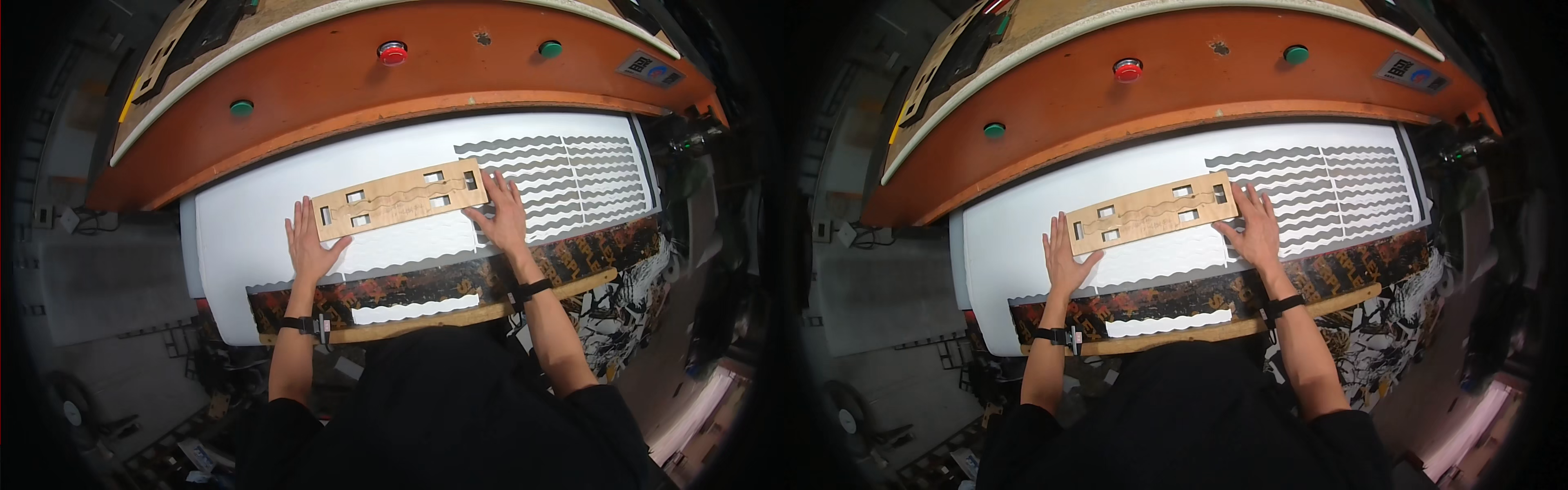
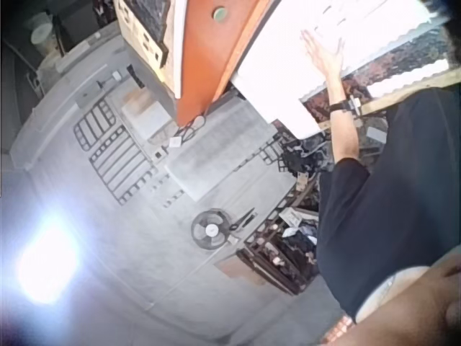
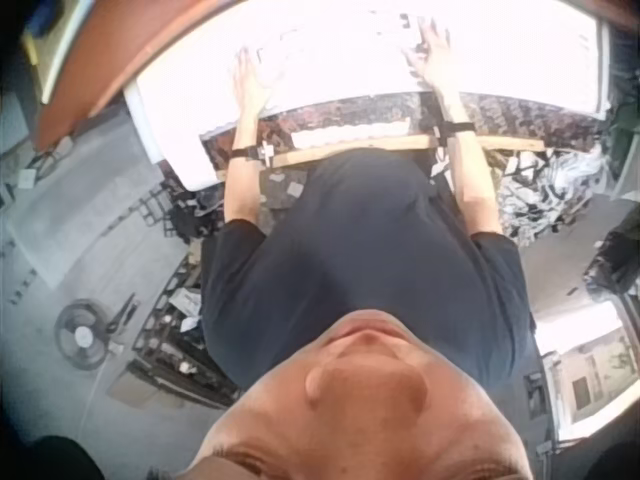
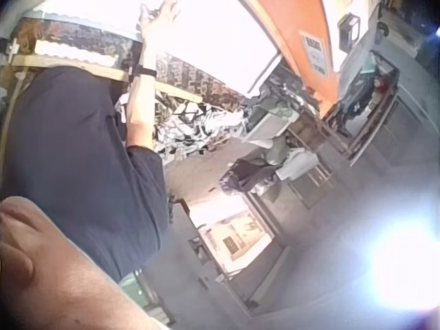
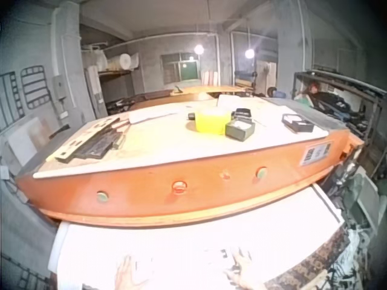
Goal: Operating a die-cutting press to cut shaped pieces from leather sheets.
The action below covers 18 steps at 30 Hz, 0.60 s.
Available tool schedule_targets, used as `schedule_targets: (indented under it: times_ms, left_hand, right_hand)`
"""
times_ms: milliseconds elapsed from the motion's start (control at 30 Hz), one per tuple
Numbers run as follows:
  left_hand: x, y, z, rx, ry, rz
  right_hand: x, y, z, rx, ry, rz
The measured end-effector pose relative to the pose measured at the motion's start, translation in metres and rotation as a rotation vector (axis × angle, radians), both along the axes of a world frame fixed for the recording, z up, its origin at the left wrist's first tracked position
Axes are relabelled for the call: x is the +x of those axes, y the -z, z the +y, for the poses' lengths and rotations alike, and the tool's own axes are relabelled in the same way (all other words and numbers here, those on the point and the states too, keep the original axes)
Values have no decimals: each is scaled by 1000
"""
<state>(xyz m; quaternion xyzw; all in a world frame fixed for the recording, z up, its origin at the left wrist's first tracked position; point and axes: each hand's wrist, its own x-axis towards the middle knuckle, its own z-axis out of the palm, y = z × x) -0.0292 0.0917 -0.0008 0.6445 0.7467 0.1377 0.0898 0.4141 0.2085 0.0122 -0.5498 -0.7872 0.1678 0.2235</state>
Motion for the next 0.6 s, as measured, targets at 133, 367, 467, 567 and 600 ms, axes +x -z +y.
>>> schedule_targets:
  times_ms: [133,367,467,567,600]
  left_hand:
    - [1,0,3,13,7,-6]
    - [2,-2,11,19,19,-21]
    - [-1,-3,7,11,12,-16]
    - [1,-3,7,6,18,-14]
    - [2,-4,7,7,24,-18]
  right_hand:
    - [3,-4,-1,-23,10,28]
    - [6,-1,1,-16,15,57]
    - [1,-2,-2,31,10,58]
    - [5,-5,-4,32,3,58]
    - [6,-4,-5,43,8,52]
